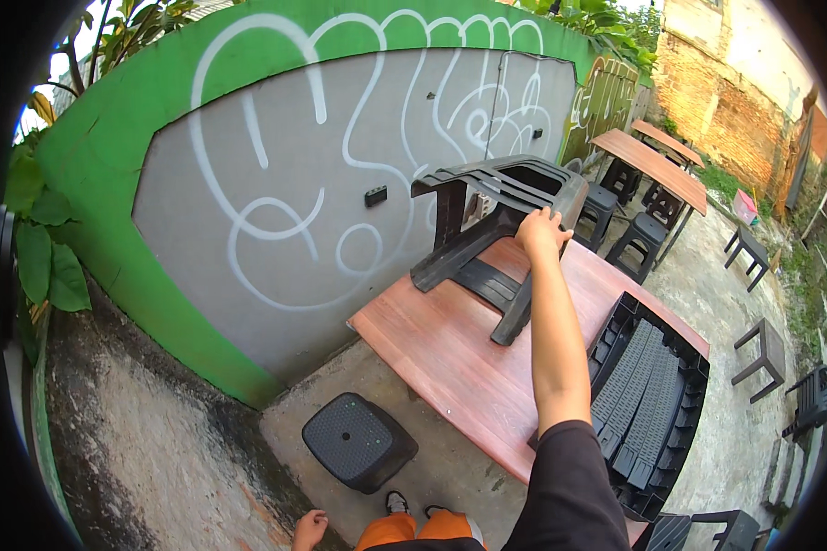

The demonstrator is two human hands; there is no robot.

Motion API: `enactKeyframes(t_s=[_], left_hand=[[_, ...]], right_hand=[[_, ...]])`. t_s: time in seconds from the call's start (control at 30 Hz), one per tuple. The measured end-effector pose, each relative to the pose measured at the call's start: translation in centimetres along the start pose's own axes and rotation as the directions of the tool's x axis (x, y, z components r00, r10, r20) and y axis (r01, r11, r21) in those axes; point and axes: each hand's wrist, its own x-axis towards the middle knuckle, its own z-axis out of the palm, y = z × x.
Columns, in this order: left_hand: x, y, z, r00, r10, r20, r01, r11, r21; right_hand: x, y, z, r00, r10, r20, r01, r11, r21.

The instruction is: Assembling a plastic table by attaching legs to the table top in an outdoor seating area.

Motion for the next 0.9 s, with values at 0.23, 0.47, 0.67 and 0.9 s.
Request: enactKeyframes(t_s=[0.23,0.47,0.67,0.9], left_hand=[[8.6,9.3,-5.1,0.991,-0.104,0.079,0.106,0.994,-0.018],[18.1,29.7,-4.7,0.894,0.436,0.103,-0.372,0.851,-0.371],[19.3,46.3,-2.7,0.872,0.488,0.036,-0.284,0.565,-0.775],[24.2,52.4,0.1,0.890,0.432,0.149,0.176,-0.023,-0.984]], right_hand=[[-4.1,2.4,0.7,0.997,-0.053,-0.057,0.058,0.994,0.093],[-11.9,3.3,-0.8,0.987,-0.157,-0.030,0.159,0.979,0.124],[-20.5,2.4,-2.2,0.975,-0.222,0.031,0.220,0.974,0.059],[-26.7,1.9,-10.5,0.740,-0.627,0.245,0.547,0.772,0.324]])
